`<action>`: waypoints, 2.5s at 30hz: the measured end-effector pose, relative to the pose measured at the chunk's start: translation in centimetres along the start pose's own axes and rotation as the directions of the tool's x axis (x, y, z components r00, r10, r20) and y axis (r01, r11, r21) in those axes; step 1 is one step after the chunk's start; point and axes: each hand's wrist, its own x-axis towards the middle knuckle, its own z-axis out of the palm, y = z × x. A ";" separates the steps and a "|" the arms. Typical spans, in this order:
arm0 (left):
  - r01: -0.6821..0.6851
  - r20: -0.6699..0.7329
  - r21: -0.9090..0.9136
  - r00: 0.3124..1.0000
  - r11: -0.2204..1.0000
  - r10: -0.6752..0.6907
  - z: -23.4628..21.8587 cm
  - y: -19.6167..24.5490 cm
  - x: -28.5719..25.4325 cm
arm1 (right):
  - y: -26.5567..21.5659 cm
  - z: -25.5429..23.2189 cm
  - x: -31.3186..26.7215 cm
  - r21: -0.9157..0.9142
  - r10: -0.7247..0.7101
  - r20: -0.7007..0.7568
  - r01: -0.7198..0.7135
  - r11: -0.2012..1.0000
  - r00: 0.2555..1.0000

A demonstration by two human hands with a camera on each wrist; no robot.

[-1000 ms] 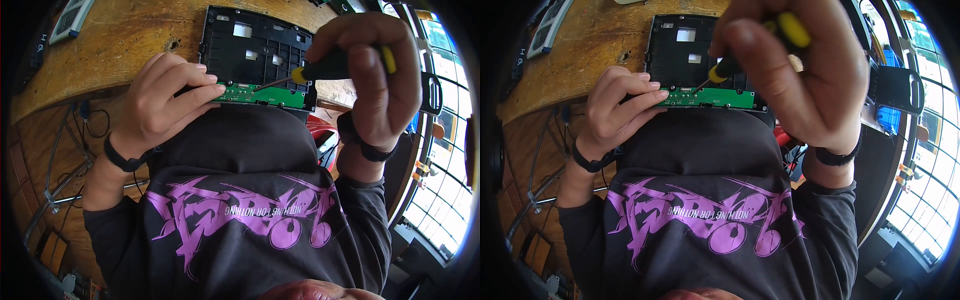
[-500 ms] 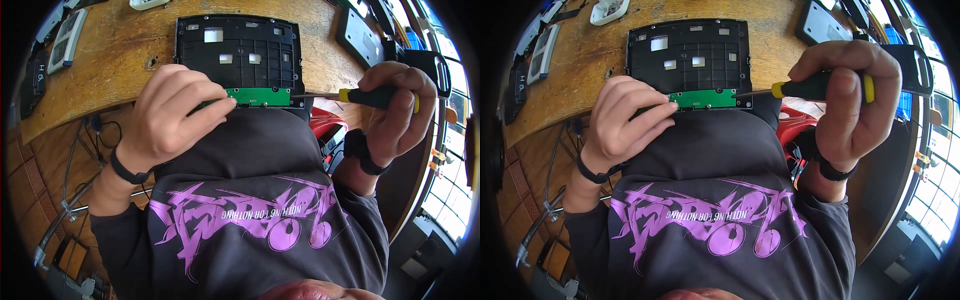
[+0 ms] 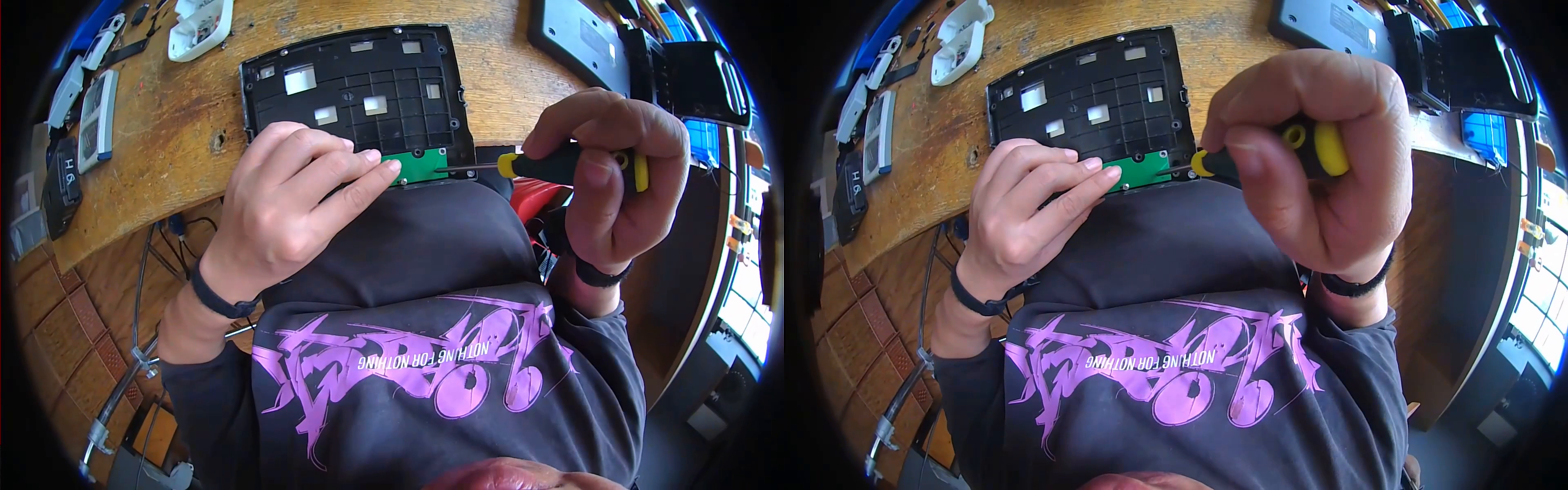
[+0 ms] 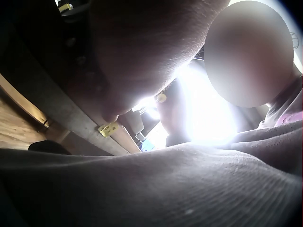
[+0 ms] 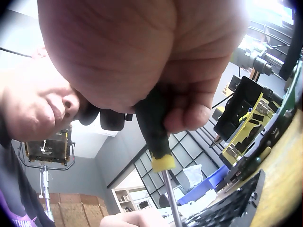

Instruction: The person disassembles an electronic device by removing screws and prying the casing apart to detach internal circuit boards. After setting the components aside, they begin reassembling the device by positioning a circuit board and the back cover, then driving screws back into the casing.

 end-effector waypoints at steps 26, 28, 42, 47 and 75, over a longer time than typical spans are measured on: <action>-0.011 0.011 0.019 1.000 1.000 0.010 0.3 -0.1 0.5 | -1.3 -1.7 0.5 -0.367 0.061 0.417 0.107 0.924 0.907; -0.007 0.015 0.019 1.000 1.000 0.007 0.3 0.0 0.6 | -0.6 0.1 -1.3 -0.369 0.280 0.418 -0.120 0.922 0.864; 0.007 0.002 -0.002 1.000 1.000 -0.007 0.5 -0.1 0.4 | 1.5 1.6 -3.7 -0.488 0.052 0.425 0.180 0.854 0.904; 0.000 0.019 0.041 1.000 0.999 -0.001 0.3 0.3 0.8 | 1.9 2.1 -3.0 -0.488 0.029 0.466 0.230 0.842 0.884; -0.003 0.032 0.120 0.999 0.993 -0.001 0.1 1.2 1.3 | 2.8 1.7 -4.5 -0.444 -0.083 0.379 0.260 0.857 0.922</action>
